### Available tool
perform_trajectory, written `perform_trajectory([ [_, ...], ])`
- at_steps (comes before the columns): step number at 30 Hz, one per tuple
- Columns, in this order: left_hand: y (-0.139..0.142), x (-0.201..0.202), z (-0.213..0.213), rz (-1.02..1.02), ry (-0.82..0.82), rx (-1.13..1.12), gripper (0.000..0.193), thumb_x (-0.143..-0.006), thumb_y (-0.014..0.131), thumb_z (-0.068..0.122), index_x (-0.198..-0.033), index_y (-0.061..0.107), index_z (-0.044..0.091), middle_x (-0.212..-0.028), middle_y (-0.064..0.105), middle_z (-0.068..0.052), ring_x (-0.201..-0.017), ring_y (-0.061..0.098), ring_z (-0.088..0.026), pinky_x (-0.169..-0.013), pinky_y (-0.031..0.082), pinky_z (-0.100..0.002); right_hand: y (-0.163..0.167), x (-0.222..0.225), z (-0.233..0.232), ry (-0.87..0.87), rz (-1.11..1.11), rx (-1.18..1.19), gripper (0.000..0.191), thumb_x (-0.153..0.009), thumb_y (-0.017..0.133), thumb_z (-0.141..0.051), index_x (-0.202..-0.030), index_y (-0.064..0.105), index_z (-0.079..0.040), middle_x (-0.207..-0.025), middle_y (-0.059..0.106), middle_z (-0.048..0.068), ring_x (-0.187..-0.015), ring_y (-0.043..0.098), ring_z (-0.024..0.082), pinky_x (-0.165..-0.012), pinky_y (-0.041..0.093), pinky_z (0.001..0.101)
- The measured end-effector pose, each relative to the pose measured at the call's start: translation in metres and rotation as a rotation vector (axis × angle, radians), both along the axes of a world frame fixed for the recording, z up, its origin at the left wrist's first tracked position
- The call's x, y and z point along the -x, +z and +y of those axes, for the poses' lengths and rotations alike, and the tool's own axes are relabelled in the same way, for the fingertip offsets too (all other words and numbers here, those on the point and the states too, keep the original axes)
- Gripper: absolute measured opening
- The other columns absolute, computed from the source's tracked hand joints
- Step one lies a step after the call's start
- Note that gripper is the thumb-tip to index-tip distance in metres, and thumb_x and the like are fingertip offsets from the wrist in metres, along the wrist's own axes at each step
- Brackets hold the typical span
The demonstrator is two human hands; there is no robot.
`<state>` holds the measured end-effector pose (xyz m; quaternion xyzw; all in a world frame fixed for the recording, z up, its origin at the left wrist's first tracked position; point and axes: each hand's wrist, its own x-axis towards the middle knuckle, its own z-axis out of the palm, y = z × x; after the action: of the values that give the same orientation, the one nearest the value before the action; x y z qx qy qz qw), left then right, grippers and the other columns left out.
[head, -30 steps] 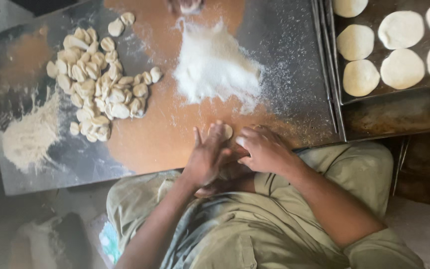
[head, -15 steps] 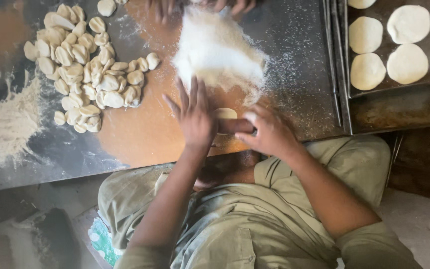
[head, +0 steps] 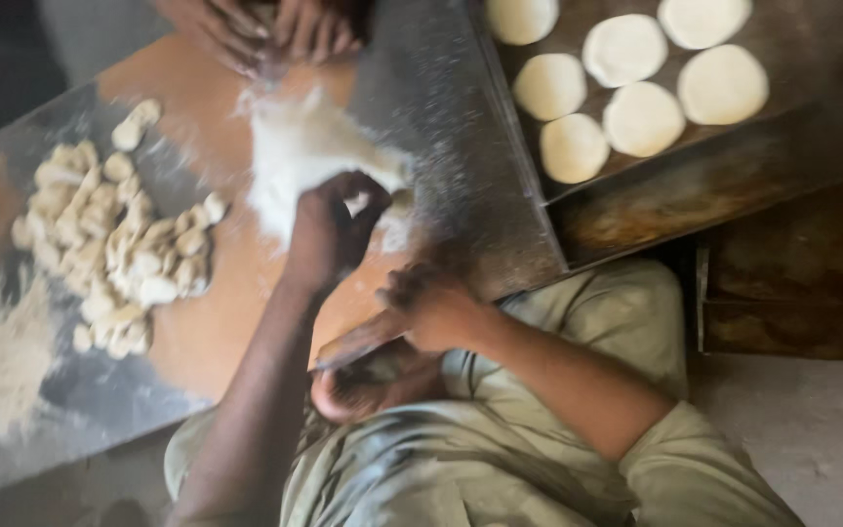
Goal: The person rolls small dough balls into flat circular discs using a wooden rolling pin on a floured metal surface. They repeatedly dip each piece in flour, roll it, and place the finished discs onto a nearby tray.
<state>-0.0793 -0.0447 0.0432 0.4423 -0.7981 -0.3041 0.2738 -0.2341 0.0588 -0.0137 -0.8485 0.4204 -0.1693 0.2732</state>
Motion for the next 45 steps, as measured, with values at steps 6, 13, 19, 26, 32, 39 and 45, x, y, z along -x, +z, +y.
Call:
perform_trajectory([
  [6,0.031,0.191,-0.093,0.015,-0.118,0.511,0.027,-0.1,0.07,0.009,-0.127,0.065,0.008,-0.114,0.074,-0.01,-0.109,0.071,-0.029,-0.099,0.053,-0.043,0.011,0.025,-0.006,0.051,0.039,-0.108,0.05,-0.067,0.07,-0.003,-0.116,0.063,-0.005,-0.112,0.067,0.018,-0.103,0.067,0.036,-0.092,0.052,0.05],
  [13,-0.014,0.229,-0.033,-0.344,-0.25,0.491,0.059,-0.098,0.057,0.044,-0.143,0.053,0.007,-0.151,0.051,-0.017,-0.147,0.034,-0.039,-0.119,0.014,-0.071,-0.012,0.024,-0.005,0.024,-0.009,-0.124,0.05,-0.072,0.075,-0.019,-0.12,0.064,-0.008,-0.114,0.066,0.016,-0.109,0.064,0.037,-0.096,0.05,0.0508],
  [19,-0.056,-0.013,0.016,-0.285,0.142,0.243,0.043,-0.095,0.072,0.022,-0.135,0.064,0.01,-0.147,0.06,-0.011,-0.151,0.044,-0.034,-0.131,0.023,-0.061,-0.003,-0.008,-0.005,0.046,0.232,-0.116,0.053,-0.076,0.079,-0.032,-0.123,0.065,-0.01,-0.117,0.066,0.014,-0.115,0.061,0.038,-0.099,0.048,0.0515],
  [26,-0.059,-0.27,-0.012,-0.557,0.835,0.383,0.056,-0.077,0.079,0.014,-0.129,0.063,-0.001,-0.133,0.059,-0.028,-0.127,0.051,-0.046,-0.107,0.038,-0.055,0.018,-0.04,-0.015,-0.087,0.395,-0.323,0.053,-0.085,0.076,-0.025,-0.135,0.06,-0.017,-0.121,0.063,0.005,-0.091,0.066,0.021,-0.067,0.057,0.032],
  [32,-0.072,-0.302,0.035,-0.289,0.822,0.326,0.011,-0.098,0.069,0.005,-0.109,0.066,0.002,-0.107,0.069,-0.014,-0.101,0.068,-0.038,-0.088,0.054,-0.046,-0.005,-0.009,-0.04,-0.458,0.299,0.044,0.05,-0.093,0.079,-0.021,-0.139,0.063,-0.005,-0.107,0.061,0.016,-0.088,0.059,0.026,-0.069,0.053,0.0371],
  [39,-0.083,-0.266,0.095,-0.028,0.974,0.317,0.014,-0.096,0.067,0.002,-0.11,0.067,0.005,-0.104,0.072,-0.011,-0.098,0.072,-0.029,-0.084,0.059,-0.039,-0.026,-0.007,-0.035,-0.476,0.153,0.187,0.055,-0.082,0.084,-0.016,-0.132,0.066,0.0,-0.112,0.063,0.021,-0.1,0.06,0.032,-0.081,0.054,0.0424],
  [45,-0.076,-0.182,0.08,0.065,0.53,0.197,0.019,-0.098,0.063,-0.005,-0.108,0.076,0.005,-0.122,0.075,-0.014,-0.108,0.074,-0.028,-0.088,0.059,-0.036,0.008,-0.024,-0.007,-0.183,0.161,-0.236,0.04,-0.09,0.074,-0.019,-0.129,0.065,-0.012,-0.124,0.065,0.01,-0.101,0.066,0.023,-0.085,0.059,0.0388],
])
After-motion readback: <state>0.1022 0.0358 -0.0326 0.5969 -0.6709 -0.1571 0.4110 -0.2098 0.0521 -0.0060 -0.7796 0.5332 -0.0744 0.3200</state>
